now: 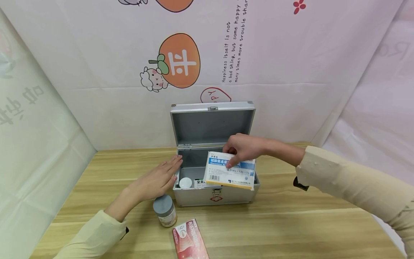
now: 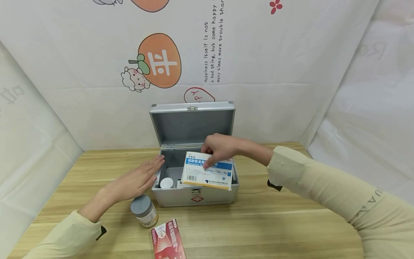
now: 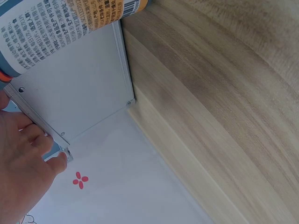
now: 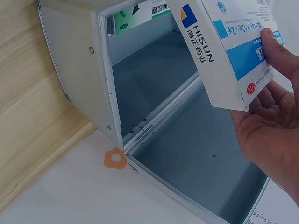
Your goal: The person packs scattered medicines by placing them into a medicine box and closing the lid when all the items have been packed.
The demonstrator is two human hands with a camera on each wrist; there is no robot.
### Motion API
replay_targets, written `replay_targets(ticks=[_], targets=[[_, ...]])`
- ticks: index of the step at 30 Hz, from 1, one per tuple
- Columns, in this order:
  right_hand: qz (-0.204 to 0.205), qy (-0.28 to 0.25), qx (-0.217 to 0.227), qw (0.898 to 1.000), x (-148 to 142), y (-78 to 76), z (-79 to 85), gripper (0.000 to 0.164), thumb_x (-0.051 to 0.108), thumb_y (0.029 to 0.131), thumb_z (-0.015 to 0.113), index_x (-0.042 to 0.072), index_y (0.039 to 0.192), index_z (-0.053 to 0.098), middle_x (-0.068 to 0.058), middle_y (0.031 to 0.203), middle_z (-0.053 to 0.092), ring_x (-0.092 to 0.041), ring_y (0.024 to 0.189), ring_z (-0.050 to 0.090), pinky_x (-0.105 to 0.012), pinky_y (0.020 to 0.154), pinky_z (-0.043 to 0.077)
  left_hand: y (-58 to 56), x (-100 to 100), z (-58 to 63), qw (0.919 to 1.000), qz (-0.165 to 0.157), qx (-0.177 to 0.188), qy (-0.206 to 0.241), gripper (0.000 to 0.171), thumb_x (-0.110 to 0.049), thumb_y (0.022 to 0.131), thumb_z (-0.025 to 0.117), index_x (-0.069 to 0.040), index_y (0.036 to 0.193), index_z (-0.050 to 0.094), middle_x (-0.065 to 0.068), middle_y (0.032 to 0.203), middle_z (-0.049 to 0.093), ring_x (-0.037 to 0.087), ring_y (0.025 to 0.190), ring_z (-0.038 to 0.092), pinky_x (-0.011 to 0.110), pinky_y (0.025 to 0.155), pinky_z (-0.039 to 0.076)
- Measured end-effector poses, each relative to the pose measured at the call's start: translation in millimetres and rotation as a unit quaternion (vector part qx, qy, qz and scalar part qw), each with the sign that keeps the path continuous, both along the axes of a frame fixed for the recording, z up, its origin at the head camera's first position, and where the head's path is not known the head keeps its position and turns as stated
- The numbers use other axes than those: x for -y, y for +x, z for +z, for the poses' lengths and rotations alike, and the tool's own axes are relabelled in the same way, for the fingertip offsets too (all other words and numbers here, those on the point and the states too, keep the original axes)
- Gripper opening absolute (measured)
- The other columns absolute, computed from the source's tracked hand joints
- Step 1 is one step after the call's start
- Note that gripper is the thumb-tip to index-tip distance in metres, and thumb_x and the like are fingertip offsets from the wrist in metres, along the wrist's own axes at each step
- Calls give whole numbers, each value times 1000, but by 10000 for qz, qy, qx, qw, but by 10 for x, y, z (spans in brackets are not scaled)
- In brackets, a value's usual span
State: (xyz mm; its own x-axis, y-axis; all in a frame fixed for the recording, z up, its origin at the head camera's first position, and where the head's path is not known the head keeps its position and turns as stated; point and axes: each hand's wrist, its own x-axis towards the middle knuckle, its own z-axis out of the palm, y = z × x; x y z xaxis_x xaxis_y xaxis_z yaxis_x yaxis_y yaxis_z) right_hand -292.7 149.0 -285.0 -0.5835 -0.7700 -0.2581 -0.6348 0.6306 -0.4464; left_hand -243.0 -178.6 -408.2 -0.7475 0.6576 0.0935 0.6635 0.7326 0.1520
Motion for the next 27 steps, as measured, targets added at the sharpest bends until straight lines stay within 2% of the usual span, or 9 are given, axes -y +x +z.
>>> replay_targets(ticks=[12,27], targets=[[170,88,-28,9998,36,-119,27,19,20,90,74,8,106,74,2,86,75,-6,68,62,-20,63,50,-4,-5,-8,10000,24,-2,1,59,-31,107,37,-1,157,26,15,166,20,30,155,19,52,123,27],[404,212,-51,9989,132,-234,-1,15,14,93,69,9,107,74,2,86,73,-6,68,58,-19,63,44,-19,4,-19,10000,53,24,0,59,-31,107,38,-2,157,26,12,167,18,28,155,18,50,124,25]])
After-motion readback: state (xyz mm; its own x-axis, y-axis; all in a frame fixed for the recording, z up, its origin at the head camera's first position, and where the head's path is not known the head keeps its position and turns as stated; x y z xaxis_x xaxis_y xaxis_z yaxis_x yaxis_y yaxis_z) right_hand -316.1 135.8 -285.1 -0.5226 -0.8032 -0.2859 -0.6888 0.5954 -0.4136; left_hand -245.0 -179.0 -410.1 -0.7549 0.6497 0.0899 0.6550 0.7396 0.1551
